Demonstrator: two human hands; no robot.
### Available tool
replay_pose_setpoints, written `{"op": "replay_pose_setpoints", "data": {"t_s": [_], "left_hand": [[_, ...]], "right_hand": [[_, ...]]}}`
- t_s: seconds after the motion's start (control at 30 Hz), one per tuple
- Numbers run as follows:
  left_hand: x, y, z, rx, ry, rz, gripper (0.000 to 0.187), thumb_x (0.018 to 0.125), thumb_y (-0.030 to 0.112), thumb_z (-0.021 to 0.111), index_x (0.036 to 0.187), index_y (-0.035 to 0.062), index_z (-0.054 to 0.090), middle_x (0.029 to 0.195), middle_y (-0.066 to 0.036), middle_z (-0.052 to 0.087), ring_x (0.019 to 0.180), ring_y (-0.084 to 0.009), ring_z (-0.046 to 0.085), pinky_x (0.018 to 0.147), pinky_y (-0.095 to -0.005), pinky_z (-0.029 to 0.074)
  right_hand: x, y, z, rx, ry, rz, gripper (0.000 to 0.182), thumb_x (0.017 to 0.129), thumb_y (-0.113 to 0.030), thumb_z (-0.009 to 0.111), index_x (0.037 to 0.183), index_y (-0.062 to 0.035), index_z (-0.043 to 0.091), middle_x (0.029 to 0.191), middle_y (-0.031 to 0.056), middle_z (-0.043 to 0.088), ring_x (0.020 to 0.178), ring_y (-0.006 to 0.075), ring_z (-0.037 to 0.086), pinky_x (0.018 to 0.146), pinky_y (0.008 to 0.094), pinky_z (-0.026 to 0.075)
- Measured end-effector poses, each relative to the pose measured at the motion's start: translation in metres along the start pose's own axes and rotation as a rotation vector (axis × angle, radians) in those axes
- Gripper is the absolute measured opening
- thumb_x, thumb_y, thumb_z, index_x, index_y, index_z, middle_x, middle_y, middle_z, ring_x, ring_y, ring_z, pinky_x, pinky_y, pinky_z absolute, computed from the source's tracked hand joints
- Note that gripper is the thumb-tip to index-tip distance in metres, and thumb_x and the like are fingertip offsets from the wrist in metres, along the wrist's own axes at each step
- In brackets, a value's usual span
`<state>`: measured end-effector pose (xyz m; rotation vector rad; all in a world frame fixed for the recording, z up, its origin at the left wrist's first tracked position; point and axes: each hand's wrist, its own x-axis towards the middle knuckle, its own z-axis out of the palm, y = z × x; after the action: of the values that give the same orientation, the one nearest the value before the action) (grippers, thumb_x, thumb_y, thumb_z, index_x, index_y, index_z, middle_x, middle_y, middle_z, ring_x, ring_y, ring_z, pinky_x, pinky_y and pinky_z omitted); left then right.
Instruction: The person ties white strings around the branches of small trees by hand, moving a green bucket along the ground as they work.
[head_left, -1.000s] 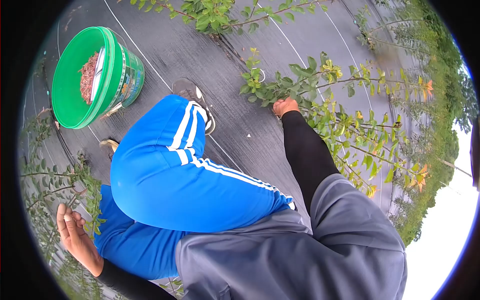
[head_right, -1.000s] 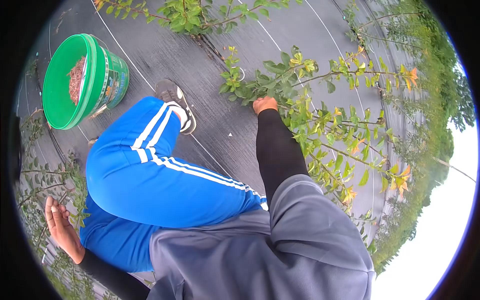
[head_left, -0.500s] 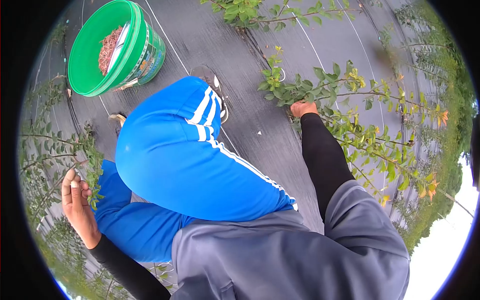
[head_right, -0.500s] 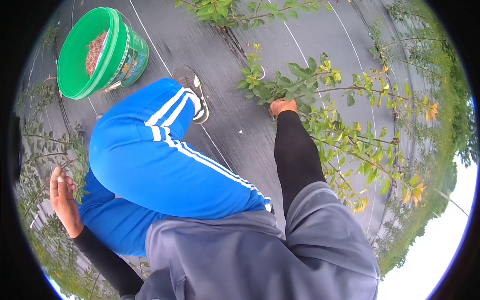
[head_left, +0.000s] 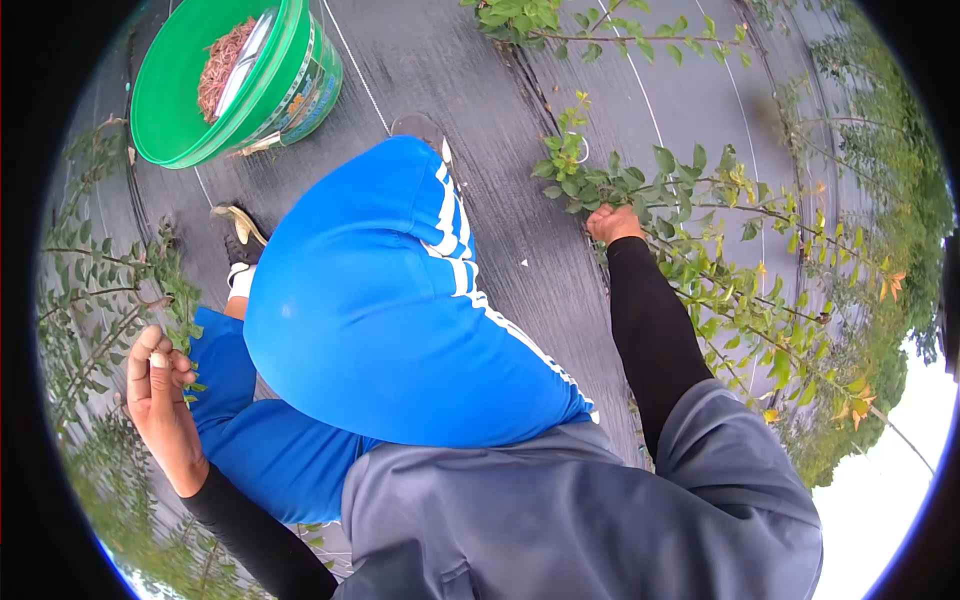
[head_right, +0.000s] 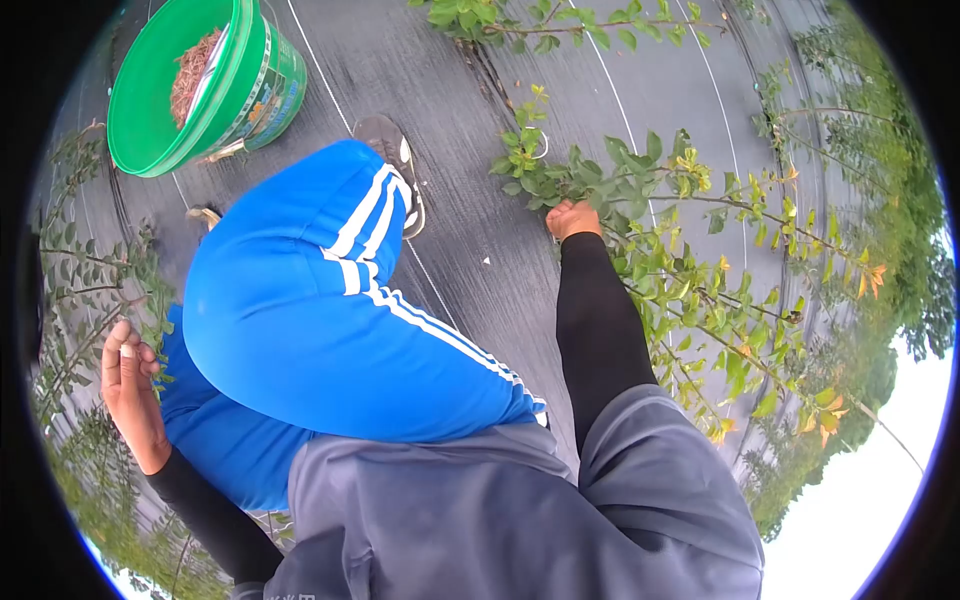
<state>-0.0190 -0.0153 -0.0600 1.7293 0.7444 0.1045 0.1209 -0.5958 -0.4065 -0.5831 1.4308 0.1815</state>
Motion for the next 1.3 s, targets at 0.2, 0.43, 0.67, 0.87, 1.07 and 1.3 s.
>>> {"op": "replay_pose_setpoints", "data": {"t_s": [0.2, 0.43, 0.67, 0.87, 1.07, 1.3], "left_hand": [[-0.011, -0.01, 0.028, -0.004, -0.062, -0.067, 0.026, 0.09, 0.015, 0.054, 0.112, 0.0008, 0.055, 0.092, -0.003, 0.056, 0.075, -0.0098, 0.052, 0.064, -0.0216, 0.042], [-0.004, -0.029, 0.066, -0.069, -0.143, -0.157, 0.021, 0.089, 0.01, 0.055, 0.108, 0.0013, 0.056, 0.088, -0.002, 0.054, 0.07, -0.0101, 0.052, 0.062, -0.022, 0.042], [0.013, -0.055, 0.096, -0.122, -0.279, -0.389, 0.018, 0.089, 0.007, 0.054, 0.105, -0.0004, 0.055, 0.081, -0.002, 0.053, 0.069, -0.0092, 0.052, 0.062, -0.0222, 0.043], [0.022, -0.069, 0.1, -0.078, -0.279, -0.467, 0.018, 0.089, 0.007, 0.053, 0.105, -0.0003, 0.056, 0.081, -0.001, 0.052, 0.07, -0.0091, 0.053, 0.062, -0.022, 0.044], [0.024, -0.075, 0.102, -0.047, -0.307, -0.5, 0.018, 0.088, 0.005, 0.052, 0.105, -0.0001, 0.056, 0.08, -0.001, 0.053, 0.069, -0.0087, 0.053, 0.063, -0.0215, 0.044], [0.022, -0.073, 0.108, 0.051, -0.299, -0.518, 0.017, 0.089, 0.003, 0.051, 0.105, -0.0007, 0.055, 0.077, -0.001, 0.053, 0.067, -0.0066, 0.05, 0.062, -0.02, 0.042]], "right_hand": [[-0.013, 0.075, -0.007, -0.231, 0.05, -0.29, 0.037, 0.092, -0.043, 0.035, 0.096, -0.0096, 0.051, 0.064, -0.0022, 0.035, 0.049, 0.0117, 0.032, 0.046, 0.0277, 0.026], [0.009, 0.075, -0.006, 0.206, 0.164, -0.259, 0.036, 0.092, -0.041, 0.041, 0.071, -0.0129, 0.047, 0.054, -0.0038, 0.035, 0.046, 0.0099, 0.034, 0.045, 0.0266, 0.031], [0.017, 0.066, 0.014, 0.55, 0.027, -0.271, 0.029, 0.088, -0.033, 0.048, 0.066, -0.0149, 0.044, 0.054, -0.004, 0.039, 0.048, 0.011, 0.038, 0.046, 0.026, 0.031], [0.072, 0.055, -0.012, 0.642, -0.154, -0.354, 0.023, 0.085, -0.028, 0.05, 0.096, -0.0105, 0.059, 0.092, 0.0016, 0.063, 0.083, 0.0187, 0.059, 0.072, 0.0357, 0.048], [0.066, 0.053, -0.02, 0.646, -0.29, -0.279, 0.019, 0.085, -0.029, 0.049, 0.094, -0.0143, 0.057, 0.086, -0.0041, 0.059, 0.073, 0.0125, 0.051, 0.058, 0.0278, 0.04], [0.057, 0.046, -0.005, 0.712, -0.271, -0.191, 0.015, 0.086, -0.029, 0.046, 0.088, -0.0181, 0.057, 0.077, -0.0062, 0.054, 0.064, 0.0089, 0.043, 0.051, 0.0264, 0.032]]}}
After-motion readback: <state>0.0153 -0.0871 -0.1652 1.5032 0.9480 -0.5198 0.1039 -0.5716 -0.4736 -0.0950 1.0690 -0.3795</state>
